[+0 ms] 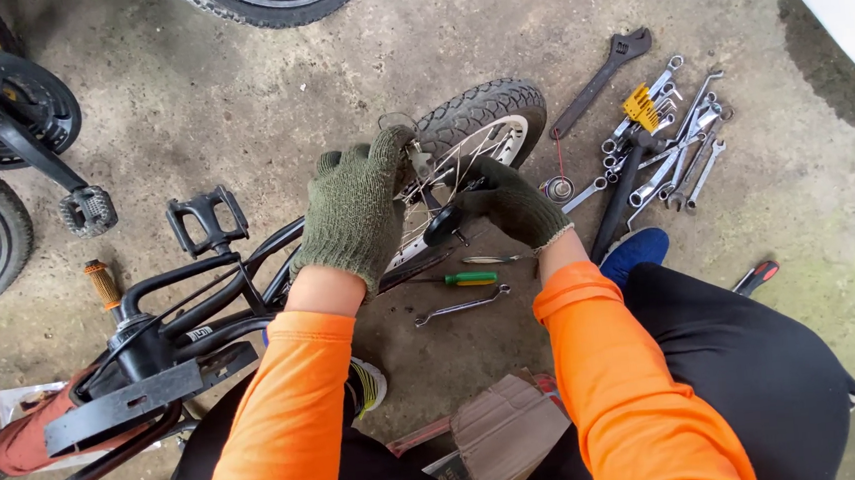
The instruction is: The person works on a bicycle wheel, manipulating the spokes and hub area with gloved hands. They adjust the wheel's position and handle the brake assembly attached to the rim.
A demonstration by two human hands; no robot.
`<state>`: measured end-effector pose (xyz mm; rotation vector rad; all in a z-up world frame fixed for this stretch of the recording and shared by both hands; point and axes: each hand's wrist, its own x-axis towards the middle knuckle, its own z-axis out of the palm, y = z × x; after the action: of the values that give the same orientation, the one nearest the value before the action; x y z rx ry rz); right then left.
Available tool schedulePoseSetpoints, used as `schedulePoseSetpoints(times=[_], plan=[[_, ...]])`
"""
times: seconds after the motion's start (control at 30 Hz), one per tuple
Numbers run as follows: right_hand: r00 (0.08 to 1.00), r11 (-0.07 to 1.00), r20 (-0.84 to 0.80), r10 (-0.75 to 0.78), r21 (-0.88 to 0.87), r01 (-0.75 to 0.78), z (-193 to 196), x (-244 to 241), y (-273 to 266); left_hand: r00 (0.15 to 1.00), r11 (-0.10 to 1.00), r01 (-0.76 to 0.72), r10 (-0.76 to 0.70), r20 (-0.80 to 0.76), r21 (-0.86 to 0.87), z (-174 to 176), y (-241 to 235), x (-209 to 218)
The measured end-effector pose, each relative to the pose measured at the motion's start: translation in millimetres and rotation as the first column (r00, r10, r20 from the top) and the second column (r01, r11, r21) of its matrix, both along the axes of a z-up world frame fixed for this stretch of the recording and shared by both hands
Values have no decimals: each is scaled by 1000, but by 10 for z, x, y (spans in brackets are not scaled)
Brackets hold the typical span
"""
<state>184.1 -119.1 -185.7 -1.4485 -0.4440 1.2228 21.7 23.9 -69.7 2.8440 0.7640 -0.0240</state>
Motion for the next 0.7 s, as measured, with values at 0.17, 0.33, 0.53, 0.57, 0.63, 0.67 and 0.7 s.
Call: schedulePoseSetpoints(times=[0.17,0.33,0.53,0.57,0.63,0.67,0.7], plan=[[980,996,192,59,-81,-44,34,-17,78,997,994,25,-17,79,-107,-108,113,-13],[987,1000,158,-12,-6,13,22,31,-9,977,950,89,-25,212,-299,479,-7,-82],[941,996,336,-46,83,19,602,94,-125,976,980,5,39,216,-200,485,21,-204],[912,999,409,-30,53,9,699,97,-155,965,972,18,44,258,-236,497,32,-237],[877,1000,480,-8,22,-3,886,108,-188,952,962,30,55,301,-270,576,54,-288],[841,1000,541,17,-13,-12,969,111,-197,950,957,30,62,305,-287,631,53,-315],[800,999,599,43,-49,-17,1051,109,-207,949,952,30,69,309,-304,685,52,-347]])
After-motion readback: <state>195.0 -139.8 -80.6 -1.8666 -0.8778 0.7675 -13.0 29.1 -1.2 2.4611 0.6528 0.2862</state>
